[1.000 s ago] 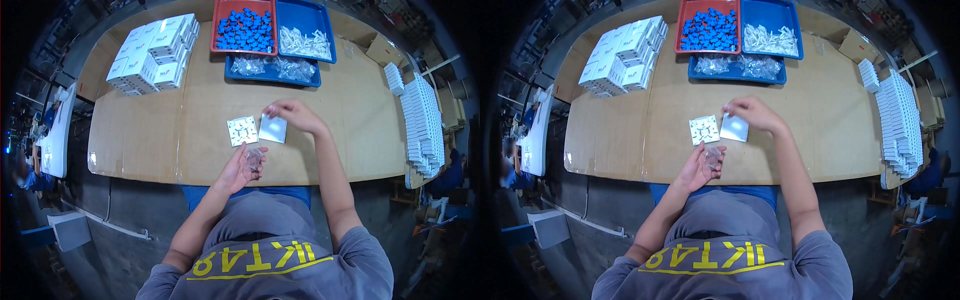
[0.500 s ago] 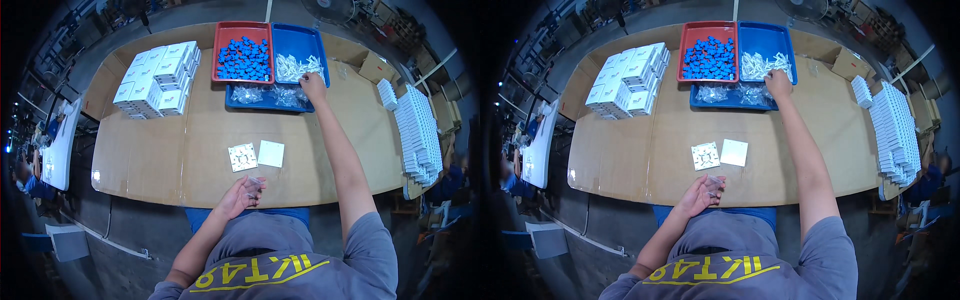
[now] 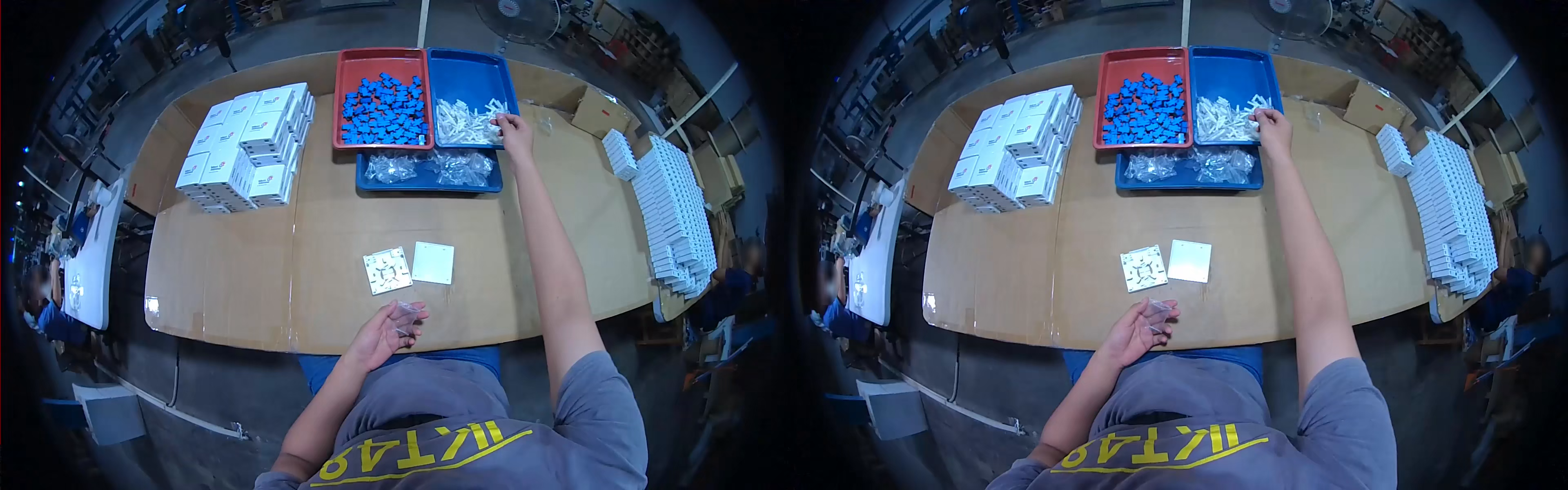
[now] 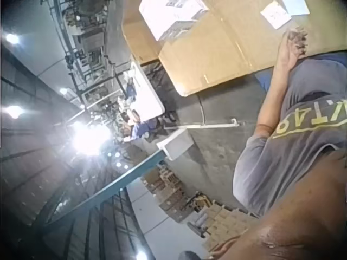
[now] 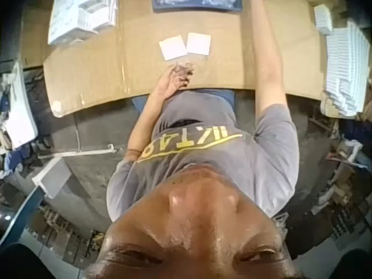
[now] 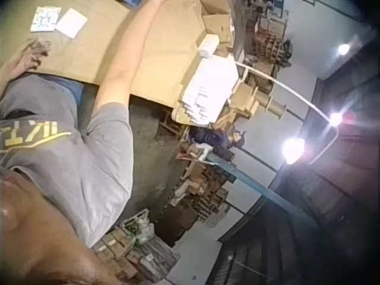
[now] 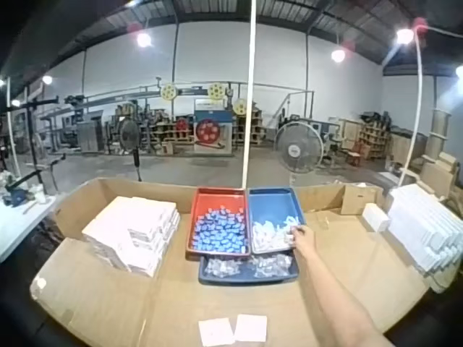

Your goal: Assembling product boxes and inserting various small components into them at a factory workstation.

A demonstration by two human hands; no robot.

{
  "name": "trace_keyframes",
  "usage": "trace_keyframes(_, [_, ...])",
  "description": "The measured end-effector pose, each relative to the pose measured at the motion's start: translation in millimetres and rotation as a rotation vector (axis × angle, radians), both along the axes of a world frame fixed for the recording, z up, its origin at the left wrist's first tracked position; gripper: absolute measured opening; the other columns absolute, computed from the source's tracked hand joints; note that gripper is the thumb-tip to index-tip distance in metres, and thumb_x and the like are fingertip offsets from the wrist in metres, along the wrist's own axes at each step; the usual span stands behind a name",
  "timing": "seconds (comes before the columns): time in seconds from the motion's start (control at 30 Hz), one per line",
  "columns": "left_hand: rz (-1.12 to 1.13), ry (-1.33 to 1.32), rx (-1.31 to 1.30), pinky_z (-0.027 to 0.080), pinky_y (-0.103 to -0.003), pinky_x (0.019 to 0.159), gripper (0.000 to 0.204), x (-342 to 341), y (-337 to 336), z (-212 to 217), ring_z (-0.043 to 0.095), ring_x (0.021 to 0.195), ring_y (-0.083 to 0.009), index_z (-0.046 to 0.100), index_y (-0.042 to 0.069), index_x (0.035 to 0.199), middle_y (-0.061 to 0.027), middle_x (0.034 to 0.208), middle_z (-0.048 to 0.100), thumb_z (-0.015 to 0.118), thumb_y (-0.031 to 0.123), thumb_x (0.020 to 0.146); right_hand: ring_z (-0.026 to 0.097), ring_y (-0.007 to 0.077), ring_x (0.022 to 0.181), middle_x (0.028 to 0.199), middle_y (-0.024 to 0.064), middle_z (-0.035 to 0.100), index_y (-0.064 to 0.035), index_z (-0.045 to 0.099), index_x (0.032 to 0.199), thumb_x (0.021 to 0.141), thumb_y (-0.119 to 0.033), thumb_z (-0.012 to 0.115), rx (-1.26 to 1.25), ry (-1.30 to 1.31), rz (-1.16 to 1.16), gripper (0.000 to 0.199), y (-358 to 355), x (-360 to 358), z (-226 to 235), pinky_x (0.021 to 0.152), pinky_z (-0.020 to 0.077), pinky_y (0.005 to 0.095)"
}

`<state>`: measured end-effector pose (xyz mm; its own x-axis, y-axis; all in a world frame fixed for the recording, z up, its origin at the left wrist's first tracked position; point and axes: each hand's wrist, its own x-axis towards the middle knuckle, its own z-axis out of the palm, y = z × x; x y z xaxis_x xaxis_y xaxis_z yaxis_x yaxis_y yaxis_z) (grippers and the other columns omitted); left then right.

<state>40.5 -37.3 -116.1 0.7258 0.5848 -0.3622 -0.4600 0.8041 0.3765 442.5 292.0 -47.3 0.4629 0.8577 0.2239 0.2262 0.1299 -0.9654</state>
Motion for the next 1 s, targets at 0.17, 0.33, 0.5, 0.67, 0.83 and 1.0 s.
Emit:
trace_keyframes(0.17, [0.026, -0.009, -0.009, 0.057, -0.036, 0.088, 0.058, -5.4, -5.3, -8.1, 0.07, 0.102, -0.0222, 0.047, -0.002, 0.151, -0.0144, 0.135, 0.067, 0.04, 0.042, 0.113, 0.055, 0.004, 0.07, 0.102, 0.0048, 0.078, -0.0035, 0.074, 0.109, 0.1, -0.02, 0.072, 0.015, 0.295, 0.116, 0.019, -53.9, -30.7, 30.8, 0.058, 0.0429, 0.0204])
trace_keyframes(0.33, [0.063, -0.063, 0.006, 0.057, -0.038, 0.092, 0.057, -1.2, -1.7, -14.8, 0.07, 0.107, -0.0234, 0.047, -0.001, 0.151, -0.0141, 0.138, 0.065, 0.041, 0.041, 0.113, 0.053, 0.003, 0.067, 0.091, 0.0011, 0.074, -0.004, 0.077, 0.112, 0.097, -0.014, 0.075, -0.05, 0.373, 0.21, 0.018, -115.2, -63.8, 16.3, 0.058, 0.0414, 0.0209])
trace_keyframes(0.5, [0.081, -0.096, 0.024, 0.056, -0.037, 0.09, 0.059, 11.0, 18.6, 6.7, 0.07, 0.106, -0.0222, 0.049, 0.0, 0.151, -0.0126, 0.133, 0.068, 0.04, 0.044, 0.113, 0.056, 0.0039, 0.073, 0.091, -0.0001, 0.073, -0.002, 0.078, 0.115, 0.095, -0.012, 0.076, -0.253, 0.268, 0.358, 0.022, -217.0, -117.5, -13.9, 0.063, 0.0423, 0.0207])
trace_keyframes(0.67, [0.073, -0.1, 0.023, 0.056, -0.037, 0.088, 0.057, 15.6, 17.4, 4.2, 0.069, 0.106, -0.0204, 0.051, 0.003, 0.149, -0.0118, 0.135, 0.069, 0.041, 0.045, 0.113, 0.063, 0.0059, 0.081, 0.096, 0.0018, 0.074, -0.0002, 0.077, 0.114, 0.094, -0.006, 0.076, -0.321, 0.291, 0.556, 0.021, -280.0, -162.7, -22.6, 0.072, 0.0488, 0.0217])
trace_keyframes(0.83, [0.056, -0.027, 0.01, 0.055, -0.035, 0.089, 0.053, 19.8, 8.6, 7.5, 0.068, 0.107, -0.018, 0.054, 0.006, 0.145, -0.0109, 0.135, 0.068, 0.045, 0.046, 0.112, 0.064, 0.0061, 0.082, 0.095, 0.0024, 0.074, 0.0003, 0.077, 0.109, 0.096, -0.006, 0.074, -0.344, 0.181, 0.752, 0.015, -291.5, -157.4, -13.6, 0.073, 0.0505, 0.022])
trace_keyframes(1.0, [0.019, 0.042, 0.031, 0.054, -0.033, 0.089, 0.049, 21.7, 3.7, 13.7, 0.067, 0.108, -0.0163, 0.057, 0.007, 0.141, -0.0103, 0.134, 0.068, 0.049, 0.045, 0.111, 0.061, 0.0077, 0.078, 0.095, 0.0017, 0.073, -0.0023, 0.078, 0.106, 0.094, -0.007, 0.075, -0.539, -0.111, 0.869, 0.013, -287.4, -150.9, 5.8, 0.07, 0.0479, 0.0236])
